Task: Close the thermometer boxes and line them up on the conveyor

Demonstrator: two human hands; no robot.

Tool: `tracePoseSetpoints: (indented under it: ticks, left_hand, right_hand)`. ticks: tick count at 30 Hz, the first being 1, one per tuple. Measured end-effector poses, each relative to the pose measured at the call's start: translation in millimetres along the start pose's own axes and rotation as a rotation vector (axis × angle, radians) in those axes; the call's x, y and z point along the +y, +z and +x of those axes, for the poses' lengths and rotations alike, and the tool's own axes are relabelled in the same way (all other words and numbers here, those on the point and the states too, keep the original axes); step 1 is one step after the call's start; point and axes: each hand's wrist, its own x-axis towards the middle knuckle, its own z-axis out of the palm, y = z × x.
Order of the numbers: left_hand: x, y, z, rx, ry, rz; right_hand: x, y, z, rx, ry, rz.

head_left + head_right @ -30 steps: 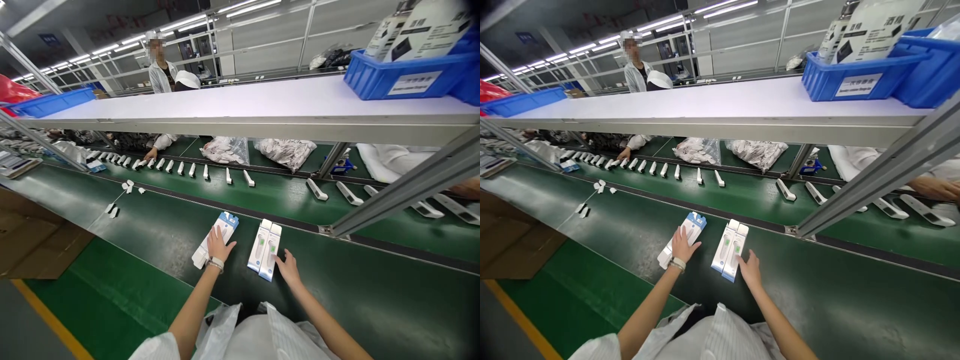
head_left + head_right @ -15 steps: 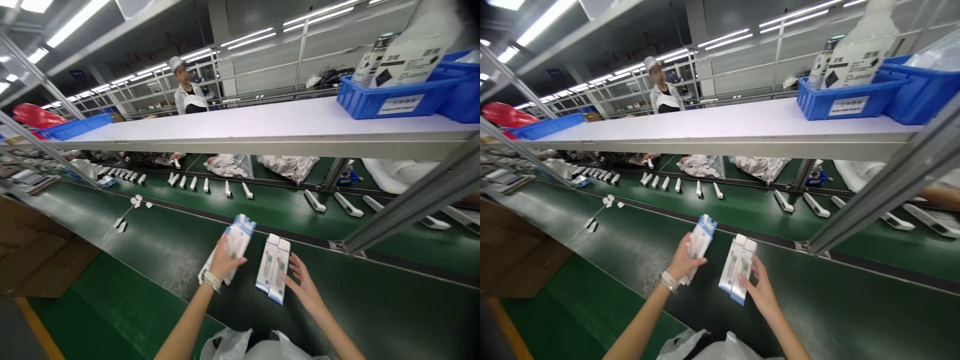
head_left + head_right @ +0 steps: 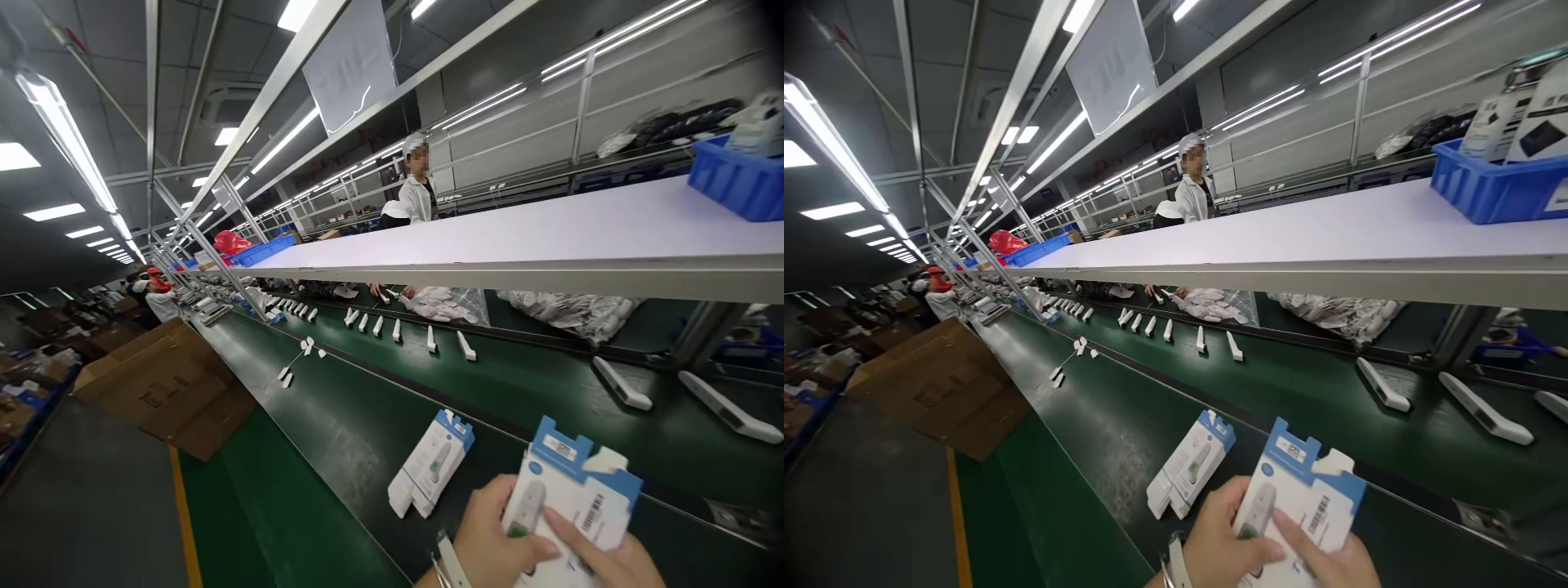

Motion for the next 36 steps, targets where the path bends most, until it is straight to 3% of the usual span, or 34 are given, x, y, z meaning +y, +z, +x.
tracePoseSetpoints:
  ticks: [3,8,13,19,21,24,27,31,33,36]
  left_hand:
    - [-4.9,4.7,0.3,0.009,0.02,0.054]
    - [-9.6,5.0,-4.0,0.171,0.398,0.446]
    - [-32.2,15.7,-3.3,0.209,0.607,0.694]
    - [-36.7,25.3,-7.4,0.117,0.718,0.643]
    - [-32.9,23.0,-8.8,0.034,0.69,0.56]
    - [-21.1,18.2,-9.6,-0.058,0.527,0.287]
    - [-0.8,17.2,-7.2,-0.136,0.363,-0.032]
    - [30.3,23.7,-3.2,-0.25,0.224,-0.254]
    - [41.5,28.2,-3.2,-0.27,0.146,-0.321]
    - [49.1,34.5,-5.1,-0.206,0.041,-0.367]
  right_hand:
    - [-9.5,12.5,-5.8,0.036,-0.037,0.03]
    - [-28.8,35.6,-18.2,0.028,-0.406,0.152]
    - [-28.3,47.9,-28.4,0.083,-0.439,0.304]
    - [-24.4,47.4,-38.8,0.174,-0.533,0.371]
    - [-24.7,43.6,-39.8,0.184,-0.561,0.361]
    - [-27.8,37.6,-43.6,0.158,-0.707,0.247]
    - [-33.9,33.0,-49.2,0.107,-0.891,0.025]
    - [-39.5,28.3,-51.5,0.076,-1.028,-0.134]
    - [-39.4,26.0,-50.5,0.096,-1.057,-0.16]
    - [-37.3,23.2,-49.7,0.128,-1.07,-0.177]
